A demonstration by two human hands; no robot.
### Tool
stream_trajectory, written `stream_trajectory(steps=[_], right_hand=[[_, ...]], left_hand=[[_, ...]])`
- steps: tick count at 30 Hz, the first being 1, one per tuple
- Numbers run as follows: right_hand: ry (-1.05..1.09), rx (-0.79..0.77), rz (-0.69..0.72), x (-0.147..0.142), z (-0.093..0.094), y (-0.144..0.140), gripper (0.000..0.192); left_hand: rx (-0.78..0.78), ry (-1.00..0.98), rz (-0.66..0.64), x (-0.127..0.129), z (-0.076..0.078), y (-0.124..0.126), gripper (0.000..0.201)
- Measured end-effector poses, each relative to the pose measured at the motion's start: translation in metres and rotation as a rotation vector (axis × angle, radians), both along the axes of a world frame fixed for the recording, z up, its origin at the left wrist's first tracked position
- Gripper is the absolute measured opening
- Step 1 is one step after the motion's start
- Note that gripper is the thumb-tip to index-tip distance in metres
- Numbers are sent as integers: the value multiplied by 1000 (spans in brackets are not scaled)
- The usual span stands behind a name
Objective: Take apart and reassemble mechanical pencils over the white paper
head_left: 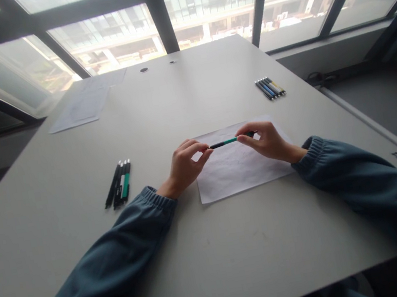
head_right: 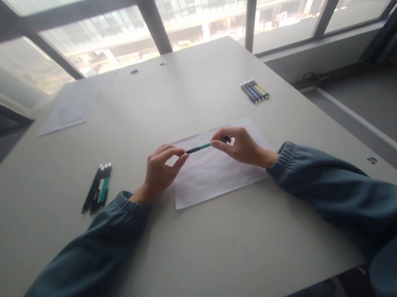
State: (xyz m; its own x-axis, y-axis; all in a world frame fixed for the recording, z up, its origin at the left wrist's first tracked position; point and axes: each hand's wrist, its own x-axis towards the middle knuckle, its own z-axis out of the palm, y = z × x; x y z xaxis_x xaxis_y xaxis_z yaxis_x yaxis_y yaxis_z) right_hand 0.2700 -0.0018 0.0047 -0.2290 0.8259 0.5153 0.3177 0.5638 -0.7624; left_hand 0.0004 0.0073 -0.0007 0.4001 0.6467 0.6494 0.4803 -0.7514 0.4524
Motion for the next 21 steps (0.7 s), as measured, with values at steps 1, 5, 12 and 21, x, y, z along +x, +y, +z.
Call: stream_trajectory(steps=[1, 5, 12, 21], right_hand=[[97, -96, 12, 0, 1, 0, 27], [350, -460, 236, -1, 0, 2, 31], [738, -709, 294, 2, 2, 7, 31], [1005, -837, 393, 10, 13, 11, 48]], left_hand=[[-8, 6, -3, 0, -1, 0, 20], [-26, 40, -89, 0, -2, 0, 21], [-96, 138, -251, -1, -1, 0, 22], [-142, 68, -74, -4, -5, 1, 34]])
